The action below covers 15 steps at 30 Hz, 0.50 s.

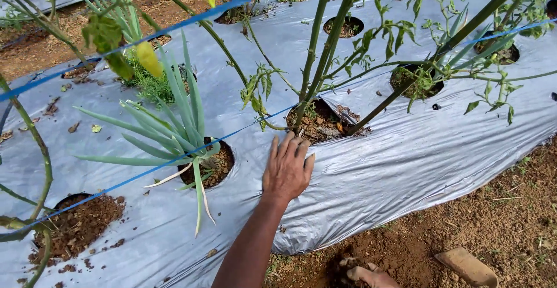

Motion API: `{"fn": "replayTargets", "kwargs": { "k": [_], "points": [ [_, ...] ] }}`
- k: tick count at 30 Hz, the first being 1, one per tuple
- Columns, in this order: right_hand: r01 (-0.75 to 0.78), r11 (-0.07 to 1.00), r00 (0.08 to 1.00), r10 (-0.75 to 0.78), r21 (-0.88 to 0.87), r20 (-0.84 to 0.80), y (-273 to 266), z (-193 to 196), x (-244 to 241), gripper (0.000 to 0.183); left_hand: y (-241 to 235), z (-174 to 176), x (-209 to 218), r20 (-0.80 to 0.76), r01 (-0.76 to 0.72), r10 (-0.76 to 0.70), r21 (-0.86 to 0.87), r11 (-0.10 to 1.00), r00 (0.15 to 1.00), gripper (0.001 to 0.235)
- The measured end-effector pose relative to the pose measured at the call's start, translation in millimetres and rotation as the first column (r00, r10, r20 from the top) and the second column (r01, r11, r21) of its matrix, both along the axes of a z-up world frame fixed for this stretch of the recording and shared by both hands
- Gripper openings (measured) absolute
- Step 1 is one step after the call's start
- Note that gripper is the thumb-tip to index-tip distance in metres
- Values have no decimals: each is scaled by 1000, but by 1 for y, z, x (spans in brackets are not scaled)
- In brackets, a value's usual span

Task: The person uses a small hand hoe to dig holes in the soil between rows of plants covered in plastic mulch, then uses their hands to apply fertilizer or adjust the soil around the plants.

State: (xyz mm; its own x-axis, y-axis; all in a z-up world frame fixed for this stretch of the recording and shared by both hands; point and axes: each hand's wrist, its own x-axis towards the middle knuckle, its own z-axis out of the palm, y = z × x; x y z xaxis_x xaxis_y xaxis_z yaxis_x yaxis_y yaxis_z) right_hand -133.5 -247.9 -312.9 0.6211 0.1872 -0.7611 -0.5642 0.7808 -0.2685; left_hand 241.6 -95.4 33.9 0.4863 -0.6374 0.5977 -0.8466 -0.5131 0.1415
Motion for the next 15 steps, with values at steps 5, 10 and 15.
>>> {"fn": "replayTargets", "kwargs": {
  "k": [5,10,15],
  "points": [
    [-190,746,980,108,-639,-166,26,377,164,117,0,-6,2,58,1,1,-30,1000,998,34],
    [216,736,966,-66,-642,249,13,447,258,60,1,2,-2,52,-2,4,-38,999,999,29],
    [392,486,913,-98,-781,397,4,447,335,47,2,4,-2,28,-16,17,-30,999,999,26]
  ]
}}
